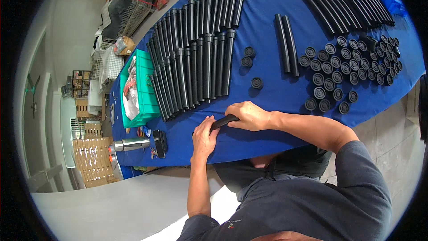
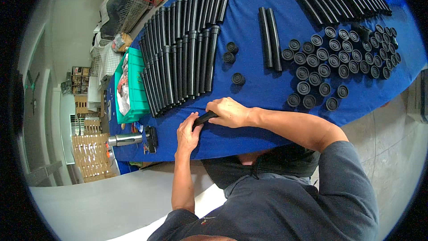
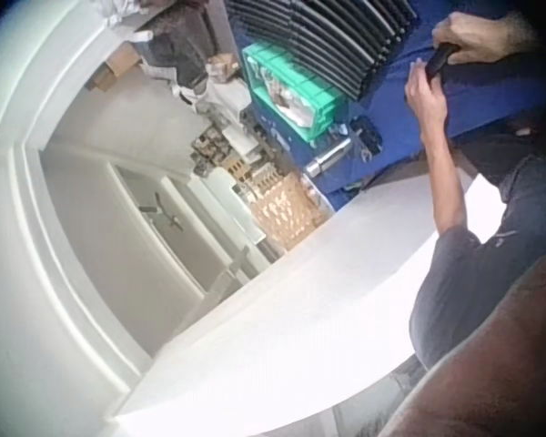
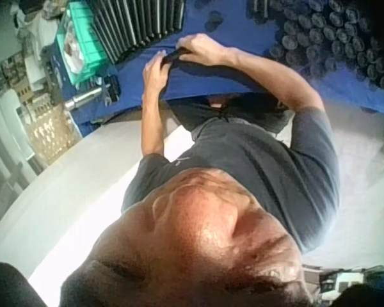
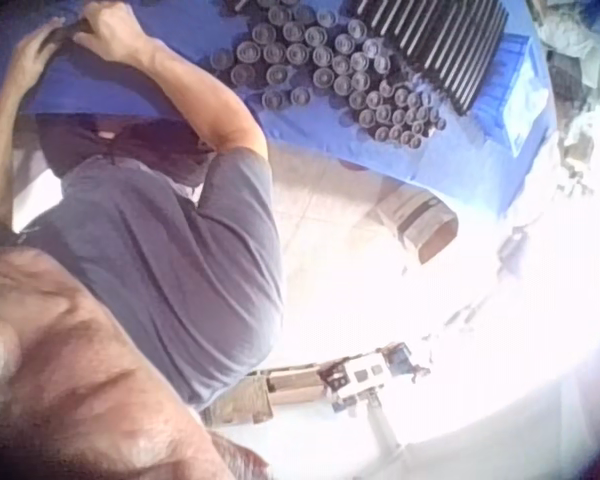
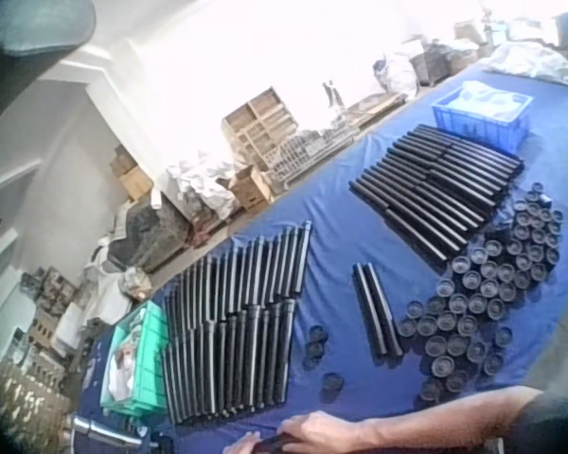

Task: Fitting end caps onto black plastic tubes at an assembly station.

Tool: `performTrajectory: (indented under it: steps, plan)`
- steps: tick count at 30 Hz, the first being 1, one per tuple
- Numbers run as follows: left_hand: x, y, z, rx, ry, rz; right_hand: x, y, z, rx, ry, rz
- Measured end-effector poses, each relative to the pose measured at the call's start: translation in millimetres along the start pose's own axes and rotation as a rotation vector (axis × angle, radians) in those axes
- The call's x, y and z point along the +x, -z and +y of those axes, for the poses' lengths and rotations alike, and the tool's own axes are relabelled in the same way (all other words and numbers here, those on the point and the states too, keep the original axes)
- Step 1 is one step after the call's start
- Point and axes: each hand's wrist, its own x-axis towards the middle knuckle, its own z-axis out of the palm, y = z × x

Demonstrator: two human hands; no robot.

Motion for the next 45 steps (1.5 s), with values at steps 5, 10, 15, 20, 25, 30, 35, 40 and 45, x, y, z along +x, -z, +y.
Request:
performTrajectory:
  steps: [5, 10, 15, 20, 25, 30, 35, 40, 45]
  plan:
    - [1, 0, 1, -0.025, 0.000, -0.004, 0, -2, 0, -0.031, 0.031, 0.027]
    - [0, -5, -2, -0.036, -0.017, 0.020, -3, -1, 1, -0.037, 0.048, 0.052]
    - [-2, -7, -3, -0.026, -0.016, 0.050, 2, 6, -4, -0.027, 0.010, 0.044]
    - [-6, -13, -4, 0.001, 0.007, 0.094, 5, 10, -13, 0.193, -0.299, -0.122]
    - [-1, -4, 6, 0.017, -0.065, 0.051, 4, -2, 1, -0.125, 0.240, 0.198]
    - [-6, -7, 2, 0.026, -0.009, 0.016, 5, 12, -20, 0.184, -0.294, -0.118]
    - [0, 4, 13, -0.044, -0.053, 0.009, 2, 7, -3, 0.018, -0.057, -0.017]
    - [-4, 6, 13, -0.048, 0.004, -0.034, 3, 6, -6, 0.040, -0.054, 0.021]
    - [-5, 2, 19, 0.006, 0.027, -0.010, 2, 7, -5, 0.031, -0.091, -0.022]
